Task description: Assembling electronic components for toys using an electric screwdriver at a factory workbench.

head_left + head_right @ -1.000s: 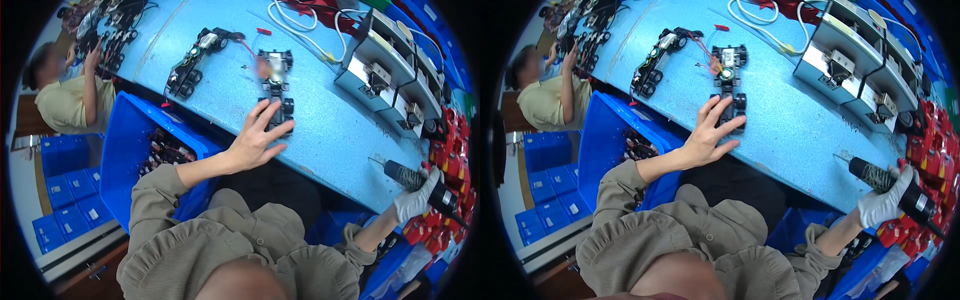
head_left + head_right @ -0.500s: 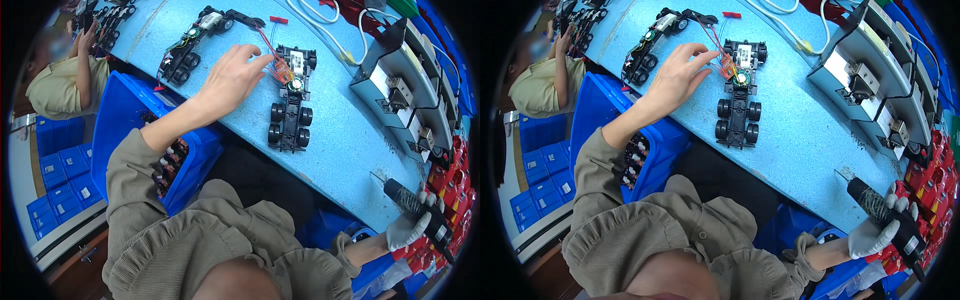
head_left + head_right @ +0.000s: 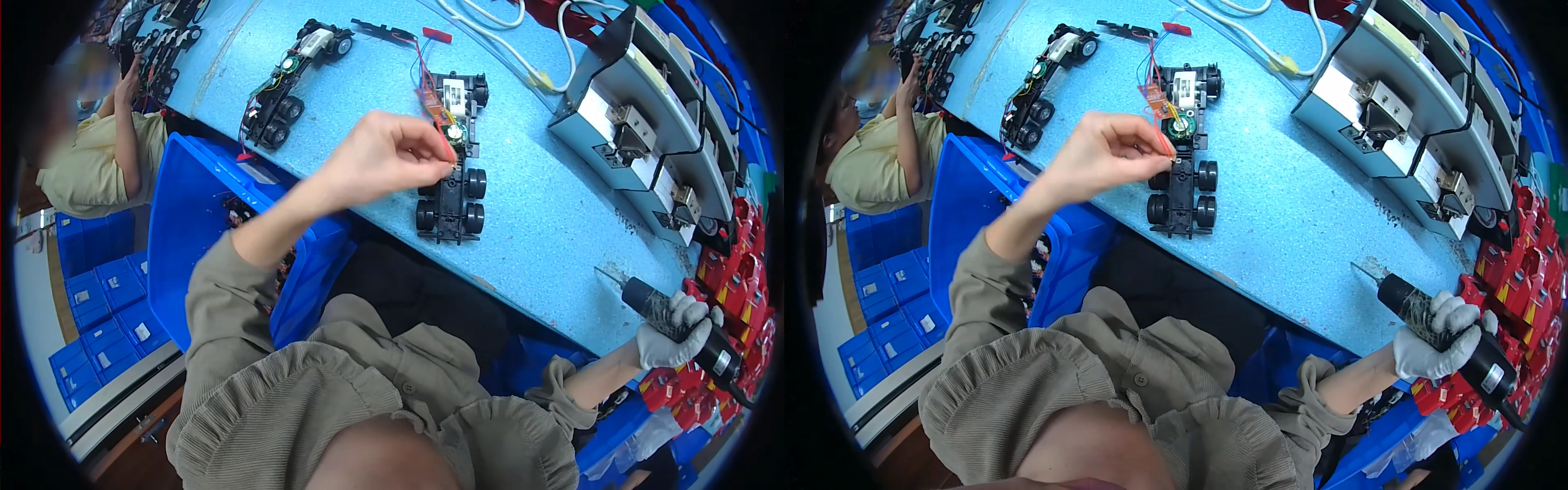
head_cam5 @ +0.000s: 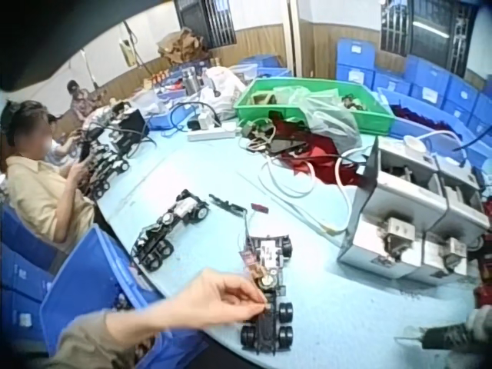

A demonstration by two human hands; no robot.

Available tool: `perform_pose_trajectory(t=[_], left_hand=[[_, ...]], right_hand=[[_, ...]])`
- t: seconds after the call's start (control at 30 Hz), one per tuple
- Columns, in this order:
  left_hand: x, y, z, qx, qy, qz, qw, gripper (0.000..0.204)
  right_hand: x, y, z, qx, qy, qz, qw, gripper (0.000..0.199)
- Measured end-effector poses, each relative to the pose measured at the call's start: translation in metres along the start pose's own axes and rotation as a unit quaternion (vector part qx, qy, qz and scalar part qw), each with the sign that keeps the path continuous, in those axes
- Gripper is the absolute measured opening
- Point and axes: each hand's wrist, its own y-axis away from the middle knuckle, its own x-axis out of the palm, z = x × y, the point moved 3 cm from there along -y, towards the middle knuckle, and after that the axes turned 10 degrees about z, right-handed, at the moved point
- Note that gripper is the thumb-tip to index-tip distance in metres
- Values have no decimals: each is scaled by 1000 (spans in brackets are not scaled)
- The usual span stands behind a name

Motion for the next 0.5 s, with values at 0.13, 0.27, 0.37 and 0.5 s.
perform_pose_trajectory(t=[0.13, 0.27, 0.37, 0.5], left_hand=[[22, 8, -3, 126, -331, -172, 919, 10], [24, 5, 0, 158, -425, -211, 866, 11], [22, 1, 0, 184, -432, -202, 860, 11], [23, 3, 3, 185, -436, -227, 851, 10]], right_hand=[[-9, 6, 1, -2, -51, 2, 999, 22], [-7, 8, 2, -4, -58, 19, 998, 24], [-3, 8, 2, -7, -50, 24, 998, 25], [-3, 8, 2, -8, -54, 21, 998, 21]])
